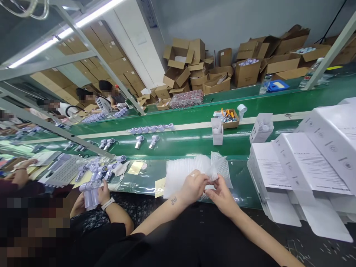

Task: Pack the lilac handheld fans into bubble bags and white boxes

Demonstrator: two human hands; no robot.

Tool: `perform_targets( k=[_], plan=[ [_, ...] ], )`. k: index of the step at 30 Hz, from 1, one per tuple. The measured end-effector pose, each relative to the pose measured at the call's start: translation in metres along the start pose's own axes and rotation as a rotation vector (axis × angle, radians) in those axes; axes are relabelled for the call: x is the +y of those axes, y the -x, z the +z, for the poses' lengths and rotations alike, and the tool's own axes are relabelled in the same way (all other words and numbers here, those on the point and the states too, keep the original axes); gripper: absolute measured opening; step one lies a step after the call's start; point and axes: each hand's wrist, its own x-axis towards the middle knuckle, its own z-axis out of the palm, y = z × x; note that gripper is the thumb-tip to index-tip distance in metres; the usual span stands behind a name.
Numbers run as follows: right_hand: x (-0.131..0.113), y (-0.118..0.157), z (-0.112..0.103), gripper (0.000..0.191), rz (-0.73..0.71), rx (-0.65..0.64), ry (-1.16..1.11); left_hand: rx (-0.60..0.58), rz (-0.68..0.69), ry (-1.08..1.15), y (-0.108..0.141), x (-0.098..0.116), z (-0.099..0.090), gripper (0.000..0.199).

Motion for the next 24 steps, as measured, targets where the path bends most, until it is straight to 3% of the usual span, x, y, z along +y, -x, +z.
perform_targets(
  k=[3,5,8,10,14,16,20,24],
  plan=[
    [-0.002,0.002,0.001,0.029,0.063,0.068,-0.087,-0.082,-0.024,0.021,0.005,0.006,0.014,0.017],
    [0.0,0.001,-0.006,0.025,0.087,0.106,-0.046,-0.087,-0.134,0.098,0.01,0.004,0.02,0.015],
    [0.01,-0.002,-0.017,0.028,0.099,0.053,-0.006,-0.054,-0.341,0.267,0.016,-0.006,0.024,0.011],
    [0.025,-0.01,-0.025,0.032,0.118,0.067,0.016,0.016,-0.48,0.354,0.018,-0.014,0.023,0.011],
    [0.068,-0.04,-0.053,0.044,0.175,0.451,0.389,0.276,-0.764,0.457,0.021,-0.034,0.008,0.016],
    [0.088,-0.056,-0.066,0.048,0.194,0.534,0.541,0.383,-0.868,0.541,0.024,-0.045,-0.002,0.018],
    [0.115,-0.077,-0.073,0.056,0.231,0.466,0.722,0.548,-0.971,0.715,0.033,-0.059,-0.02,0.027],
    [0.127,-0.077,-0.062,0.062,0.287,0.35,0.845,0.603,-1.063,0.836,0.046,-0.058,-0.027,0.038]
  ],
)
